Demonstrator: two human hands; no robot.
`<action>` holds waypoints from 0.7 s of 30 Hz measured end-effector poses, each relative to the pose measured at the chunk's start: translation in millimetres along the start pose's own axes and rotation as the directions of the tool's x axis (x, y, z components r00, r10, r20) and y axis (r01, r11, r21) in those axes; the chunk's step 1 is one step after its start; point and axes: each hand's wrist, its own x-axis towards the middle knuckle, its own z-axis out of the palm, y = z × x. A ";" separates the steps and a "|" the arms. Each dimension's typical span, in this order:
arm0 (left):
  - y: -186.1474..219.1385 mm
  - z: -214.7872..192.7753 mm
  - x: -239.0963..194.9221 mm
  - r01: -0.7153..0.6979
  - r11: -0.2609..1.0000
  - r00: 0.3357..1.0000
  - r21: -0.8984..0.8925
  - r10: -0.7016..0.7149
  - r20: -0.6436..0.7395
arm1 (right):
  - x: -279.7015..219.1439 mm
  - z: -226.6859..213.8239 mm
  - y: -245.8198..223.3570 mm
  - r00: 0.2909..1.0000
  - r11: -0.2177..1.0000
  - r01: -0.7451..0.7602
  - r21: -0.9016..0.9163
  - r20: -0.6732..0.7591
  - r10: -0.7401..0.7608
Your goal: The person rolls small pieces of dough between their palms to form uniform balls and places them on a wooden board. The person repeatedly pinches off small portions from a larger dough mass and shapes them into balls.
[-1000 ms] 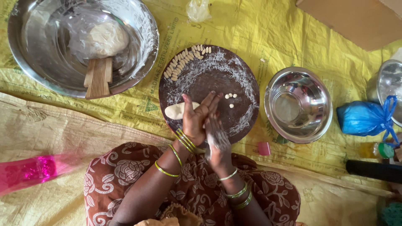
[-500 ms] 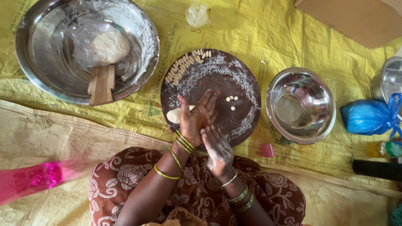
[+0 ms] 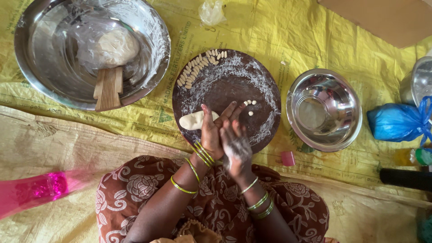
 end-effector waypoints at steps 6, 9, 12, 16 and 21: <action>11.6 2.4 3.6 -0.085 0.992 0.996 0.098 0.086 -0.013 | 6.4 3.3 -2.0 0.978 0.985 0.136 0.109 -0.176 -0.116; 5.3 0.0 2.7 -0.027 0.999 1.000 0.047 0.028 -0.009 | 8.9 0.8 -13.3 0.983 0.881 0.054 0.470 -0.182 0.036; 0.0 -2.1 0.4 -0.060 0.997 0.998 0.053 0.059 0.029 | 14.8 -13.3 -10.6 0.998 0.915 -0.057 0.399 -0.007 0.065; -1.1 -3.9 5.6 -0.051 0.998 0.998 -0.022 0.050 -0.049 | 9.6 -15.6 6.0 0.987 0.915 -0.158 0.371 0.041 0.154; 0.8 -8.2 8.7 -0.127 0.992 0.958 -0.005 0.122 -0.260 | -5.1 -19.9 66.0 0.679 0.523 -0.674 0.522 0.160 0.716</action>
